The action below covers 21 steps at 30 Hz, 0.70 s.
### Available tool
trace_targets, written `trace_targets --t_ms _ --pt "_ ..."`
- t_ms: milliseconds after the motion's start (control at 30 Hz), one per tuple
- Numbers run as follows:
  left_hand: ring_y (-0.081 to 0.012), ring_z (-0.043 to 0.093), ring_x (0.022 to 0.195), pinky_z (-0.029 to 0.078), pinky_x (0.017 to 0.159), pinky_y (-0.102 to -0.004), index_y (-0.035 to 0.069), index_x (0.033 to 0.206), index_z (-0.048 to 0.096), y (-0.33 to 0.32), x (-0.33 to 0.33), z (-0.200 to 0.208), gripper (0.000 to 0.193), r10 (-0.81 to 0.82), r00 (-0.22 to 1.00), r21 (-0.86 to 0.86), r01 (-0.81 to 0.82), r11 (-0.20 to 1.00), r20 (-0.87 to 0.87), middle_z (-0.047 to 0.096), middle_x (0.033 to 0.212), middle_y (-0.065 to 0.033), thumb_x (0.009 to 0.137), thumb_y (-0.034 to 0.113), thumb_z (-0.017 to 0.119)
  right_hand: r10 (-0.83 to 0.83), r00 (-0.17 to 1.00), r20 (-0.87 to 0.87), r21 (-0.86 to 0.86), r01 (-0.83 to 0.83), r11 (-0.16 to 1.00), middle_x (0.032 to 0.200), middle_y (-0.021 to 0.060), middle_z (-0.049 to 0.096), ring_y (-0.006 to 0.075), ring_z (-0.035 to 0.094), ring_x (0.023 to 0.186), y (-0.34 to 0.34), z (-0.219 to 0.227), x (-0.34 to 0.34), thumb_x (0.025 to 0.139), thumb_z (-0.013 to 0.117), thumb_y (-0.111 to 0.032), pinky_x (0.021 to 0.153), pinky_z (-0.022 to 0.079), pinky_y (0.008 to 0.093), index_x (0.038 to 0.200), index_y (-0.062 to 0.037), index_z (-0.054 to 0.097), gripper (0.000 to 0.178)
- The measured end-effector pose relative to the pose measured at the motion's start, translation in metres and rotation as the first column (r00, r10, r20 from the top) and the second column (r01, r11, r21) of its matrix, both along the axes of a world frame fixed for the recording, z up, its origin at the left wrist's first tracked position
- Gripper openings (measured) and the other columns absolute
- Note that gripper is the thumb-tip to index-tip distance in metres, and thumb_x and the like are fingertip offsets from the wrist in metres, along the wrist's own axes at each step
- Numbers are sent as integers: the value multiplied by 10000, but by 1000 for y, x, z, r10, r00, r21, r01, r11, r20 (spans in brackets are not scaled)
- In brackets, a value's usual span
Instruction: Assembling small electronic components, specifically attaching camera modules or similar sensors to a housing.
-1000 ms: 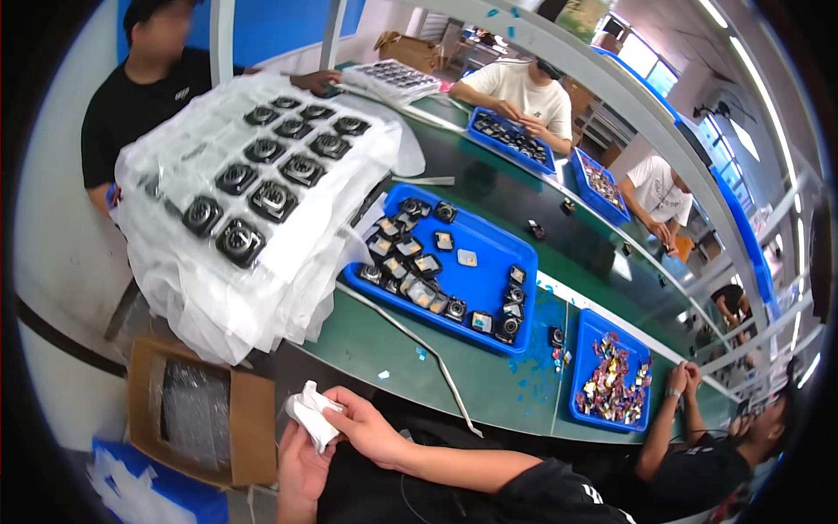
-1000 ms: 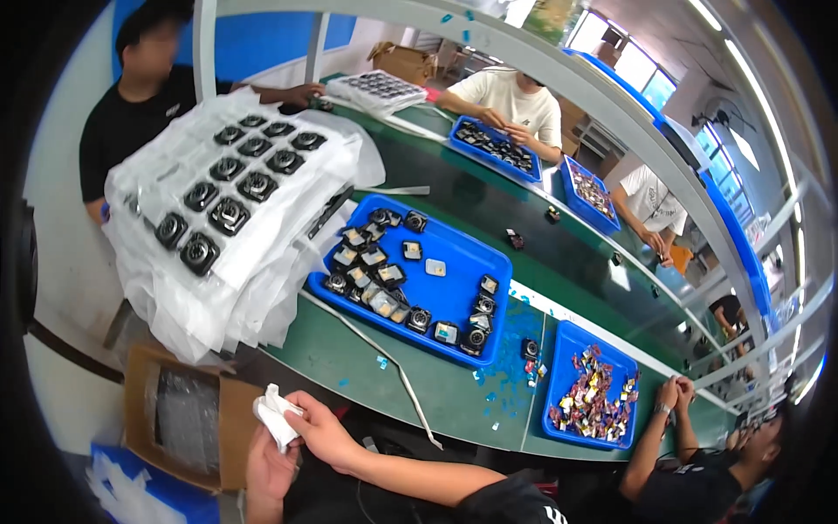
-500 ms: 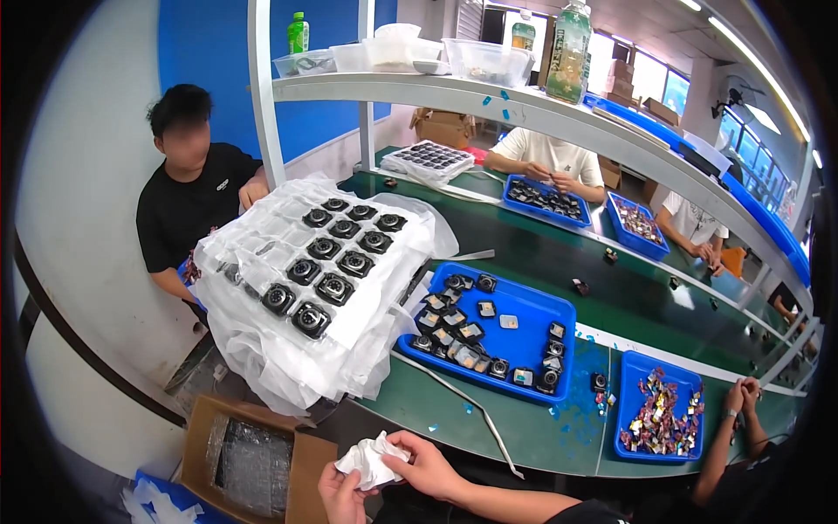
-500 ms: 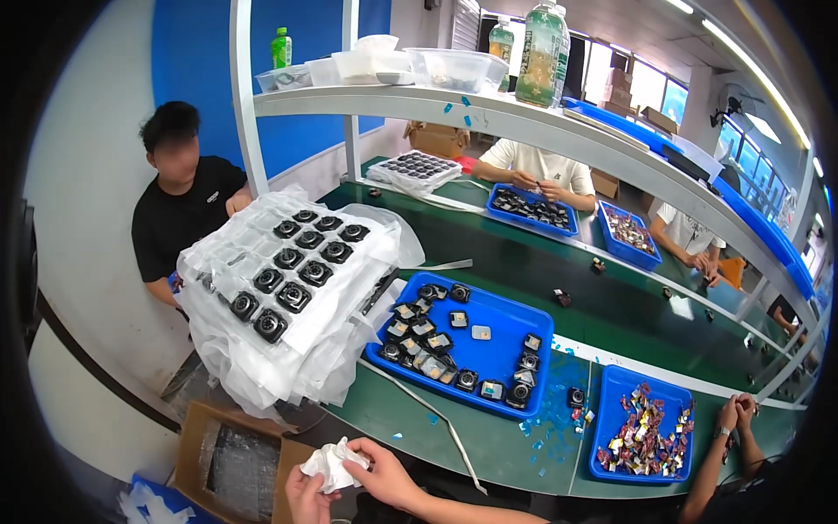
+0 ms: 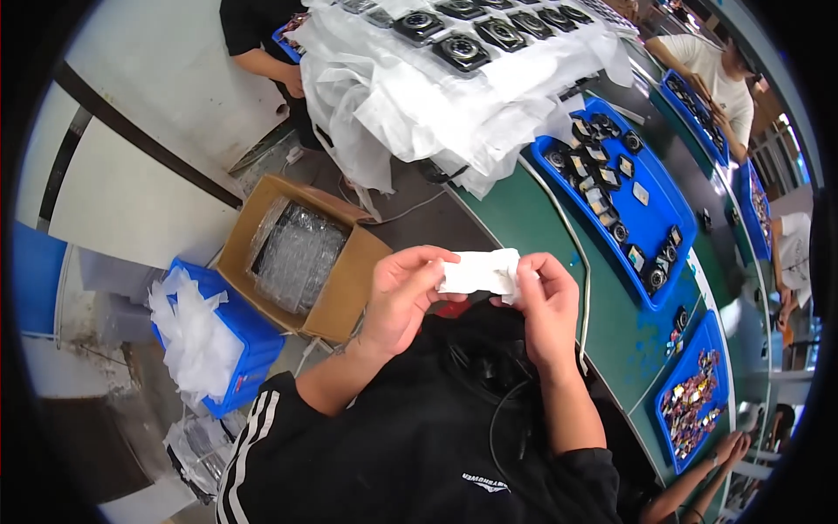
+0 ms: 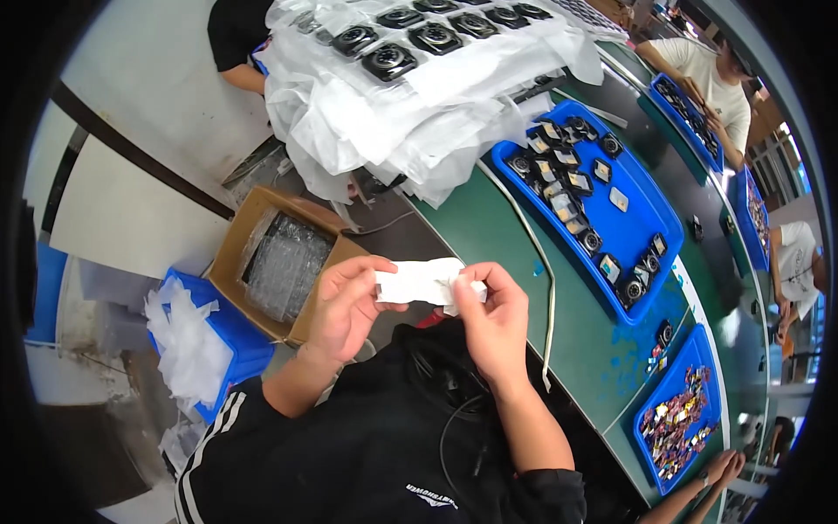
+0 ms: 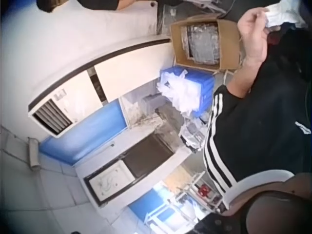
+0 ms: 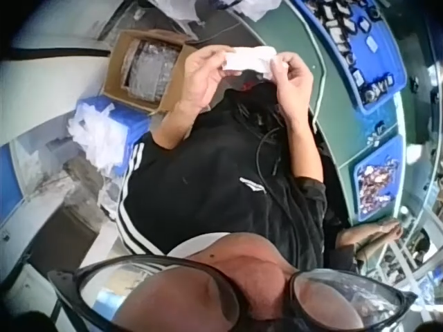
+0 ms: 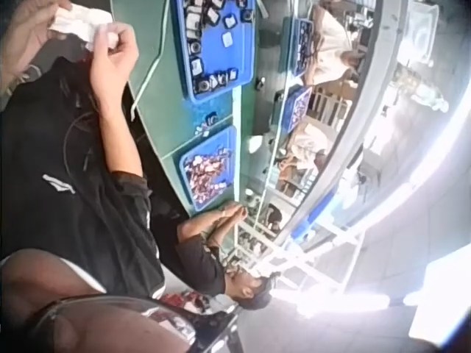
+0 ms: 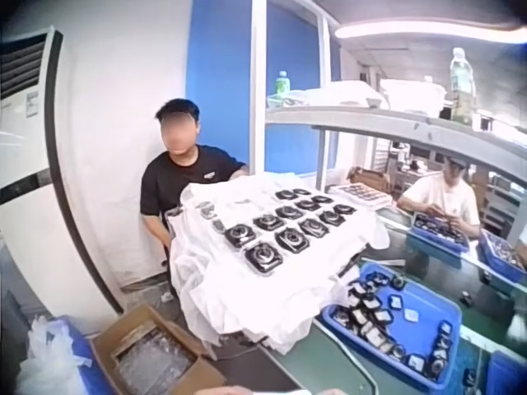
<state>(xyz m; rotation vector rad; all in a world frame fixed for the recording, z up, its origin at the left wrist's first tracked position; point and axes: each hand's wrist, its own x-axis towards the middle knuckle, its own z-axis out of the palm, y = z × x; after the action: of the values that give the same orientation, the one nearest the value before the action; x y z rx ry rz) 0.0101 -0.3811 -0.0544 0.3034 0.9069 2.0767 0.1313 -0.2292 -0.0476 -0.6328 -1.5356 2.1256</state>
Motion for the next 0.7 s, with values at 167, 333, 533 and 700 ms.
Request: trace_targets --t_ms 167,333,533,700 --pt "-160 650 899 544 827 -301 -63 1088 602 5 3 1 215 66 971 -8 -70 998 -230 662 994 -144 874 -56 617 -31 999 -25 1 32 1000 988 78 642 112 616 898 -4 19 9 875 641 12 732 511 241 1052 32 596 183" --pt "-151 641 927 524 854 -286 -62 1056 599 19 11 8 207 149 952 -66 -172 983 -268 654 1038 -142 853 -99 612 -96 995 -26 116 99 988 978 91 640 119 626 885 4 6 20 870 623 39 715 520 230 1032 32 645 163" --pt "-164 638 961 529 840 -292 -38 937 639 44 21 5 125 244 922 63 -236 970 -299 654 1057 -136 847 -117 602 -261 957 -128 873 234 427 982 126 651 191 663 825 2 20 17 794 624 127 638 527 281 977 19 679 219" --pt "-297 641 955 537 844 -356 7 918 694 68 20 15 235 240 -80 252 -401 881 -967 668 1031 -105 703 -87 673 -114 993 -42 467 120 876 1289 199 572 237 555 1198 3 27 29 979 455 -58 955 452 296 1301 61 533 352"
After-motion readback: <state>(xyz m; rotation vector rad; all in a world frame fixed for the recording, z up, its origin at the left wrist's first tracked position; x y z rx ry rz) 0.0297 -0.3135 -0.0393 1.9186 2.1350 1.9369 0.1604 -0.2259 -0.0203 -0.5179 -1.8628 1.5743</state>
